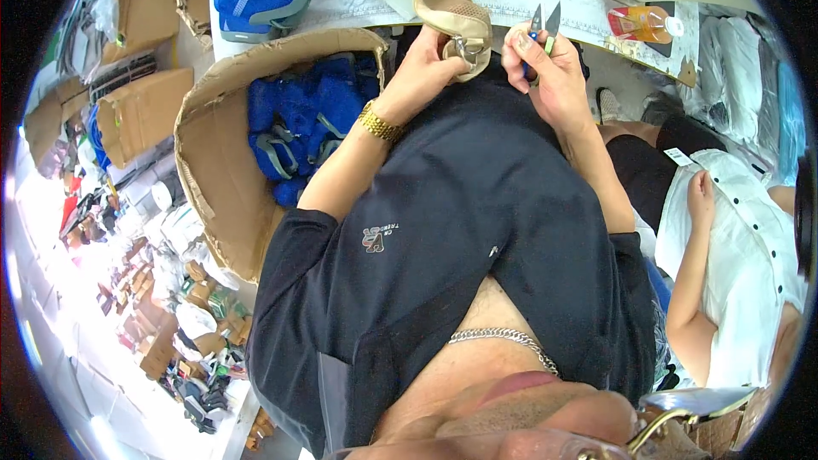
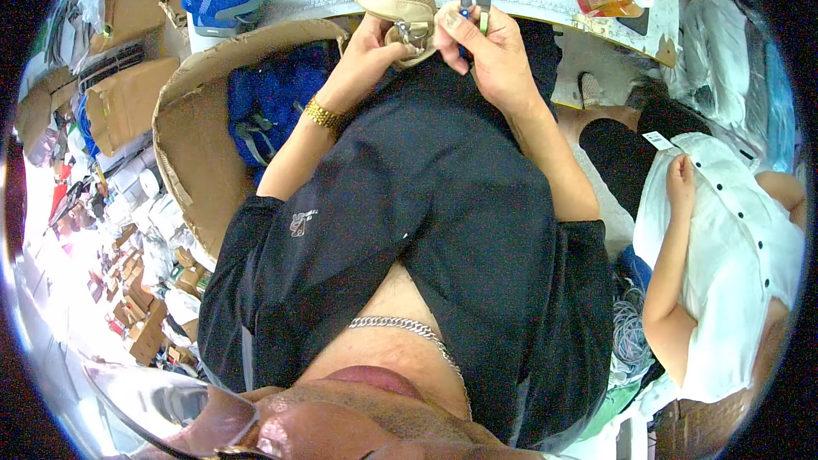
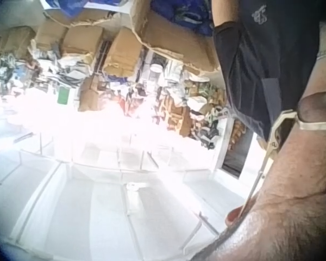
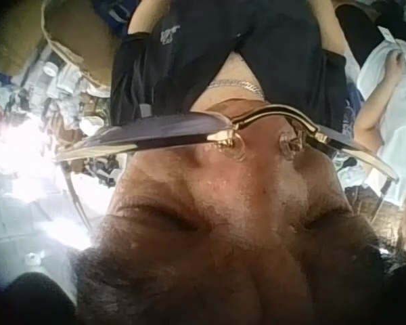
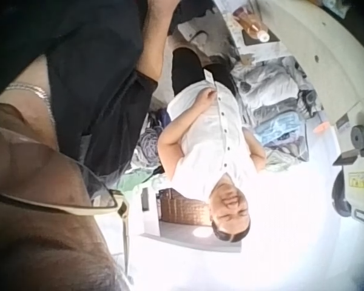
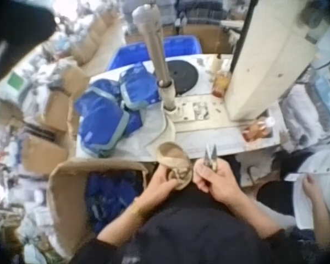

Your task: Sewing a mesh and leather component using a specialized sewing machine.

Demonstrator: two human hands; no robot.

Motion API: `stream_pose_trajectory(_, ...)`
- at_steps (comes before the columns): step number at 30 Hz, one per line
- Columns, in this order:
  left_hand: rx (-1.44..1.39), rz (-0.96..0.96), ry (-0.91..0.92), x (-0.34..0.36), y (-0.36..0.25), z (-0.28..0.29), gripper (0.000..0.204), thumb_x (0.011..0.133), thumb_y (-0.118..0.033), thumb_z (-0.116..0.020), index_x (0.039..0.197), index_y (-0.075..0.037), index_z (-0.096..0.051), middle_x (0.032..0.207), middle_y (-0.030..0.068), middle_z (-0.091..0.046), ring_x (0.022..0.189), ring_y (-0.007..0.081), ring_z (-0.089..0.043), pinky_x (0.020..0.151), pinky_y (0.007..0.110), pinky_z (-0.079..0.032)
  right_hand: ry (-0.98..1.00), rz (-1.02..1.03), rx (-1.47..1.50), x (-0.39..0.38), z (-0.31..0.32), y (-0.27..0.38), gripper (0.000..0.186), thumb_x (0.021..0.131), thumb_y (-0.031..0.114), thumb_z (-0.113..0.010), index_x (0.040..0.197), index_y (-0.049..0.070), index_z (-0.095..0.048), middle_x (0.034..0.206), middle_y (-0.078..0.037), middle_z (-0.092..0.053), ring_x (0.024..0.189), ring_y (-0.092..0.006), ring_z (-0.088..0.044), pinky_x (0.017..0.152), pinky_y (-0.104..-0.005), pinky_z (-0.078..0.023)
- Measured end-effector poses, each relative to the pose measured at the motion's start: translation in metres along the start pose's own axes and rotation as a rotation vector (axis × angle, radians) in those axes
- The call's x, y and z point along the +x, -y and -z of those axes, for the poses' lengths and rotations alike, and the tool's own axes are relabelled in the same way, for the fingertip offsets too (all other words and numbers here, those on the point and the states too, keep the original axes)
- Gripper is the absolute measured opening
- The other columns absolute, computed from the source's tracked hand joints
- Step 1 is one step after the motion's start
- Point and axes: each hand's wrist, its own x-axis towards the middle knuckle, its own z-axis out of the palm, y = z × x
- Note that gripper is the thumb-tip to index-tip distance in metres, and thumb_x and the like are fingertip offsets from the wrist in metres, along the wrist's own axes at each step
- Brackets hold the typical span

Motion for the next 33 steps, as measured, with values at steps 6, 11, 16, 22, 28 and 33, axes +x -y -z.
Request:
stream_pose_trajectory(6,-0.056,-0.052,0.002,-0.006,-0.003,-0.012,0.030,0.087,0.002,-0.058,0.117,0.001,-0.053,0.109,0.0085,-0.064,0.098,0.0155,-0.062,0.085,0.029,-0.051,0.033,0.022,-0.496,0.006,-0.015,-0.009,0.023,0.083,0.021,-0.072,0.094,0.002,-0.068,0.061,0.005,-0.048,0.057,-0.0041,-0.041,0.053,-0.0217,-0.036)
stream_pose_trajectory(11,-0.032,-0.106,0.048,-0.008,-0.003,-0.013,0.029,0.088,0.001,-0.058,0.117,0.001,-0.053,0.110,0.0084,-0.064,0.098,0.0146,-0.062,0.085,0.028,-0.050,0.063,-0.072,-0.318,0.002,-0.022,-0.008,0.017,0.088,0.019,-0.068,0.086,0.003,-0.064,0.062,0.005,-0.053,0.053,-0.0026,-0.045,0.049,-0.0197,-0.037)
stream_pose_trajectory(16,0.147,-0.129,0.014,-0.009,0.006,-0.003,0.028,0.088,0.000,-0.059,0.115,0.002,-0.054,0.108,0.0086,-0.065,0.095,0.0130,-0.062,0.084,0.027,-0.050,0.120,0.114,-0.304,-0.008,-0.026,-0.006,0.018,0.088,0.020,-0.067,0.087,0.002,-0.064,0.060,0.004,-0.052,0.053,-0.0033,-0.045,0.049,-0.0208,-0.037)
stream_pose_trajectory(22,0.368,-0.218,0.016,0.001,0.020,-0.001,0.029,0.089,-0.003,-0.060,0.116,0.003,-0.053,0.105,0.0082,-0.066,0.092,0.0121,-0.063,0.081,0.026,-0.051,0.240,0.169,-0.471,-0.009,-0.025,-0.008,0.019,0.086,0.015,-0.067,0.096,0.000,-0.064,0.069,-0.005,-0.063,0.063,-0.0131,-0.057,0.065,-0.0274,-0.048)
stream_pose_trajectory(28,0.491,-0.029,0.001,-0.019,0.017,0.011,0.044,0.085,-0.002,-0.061,0.126,0.001,-0.047,0.114,0.0078,-0.061,0.105,0.0154,-0.057,0.091,0.028,-0.046,0.295,-0.008,0.254,-0.005,-0.022,-0.021,0.017,0.095,0.016,-0.055,0.097,0.000,-0.061,0.074,-0.003,-0.059,0.060,-0.0080,-0.050,0.047,-0.0209,-0.035)
stream_pose_trajectory(33,0.522,-0.028,0.076,-0.028,0.015,0.024,0.059,0.077,0.011,-0.053,0.133,0.000,-0.039,0.123,0.0100,-0.057,0.112,0.0168,-0.055,0.096,0.028,-0.044,0.103,-0.111,0.206,-0.009,-0.025,-0.026,0.017,0.093,0.018,-0.059,0.094,0.002,-0.064,0.069,-0.001,-0.058,0.056,-0.0062,-0.047,0.050,-0.0217,-0.037)
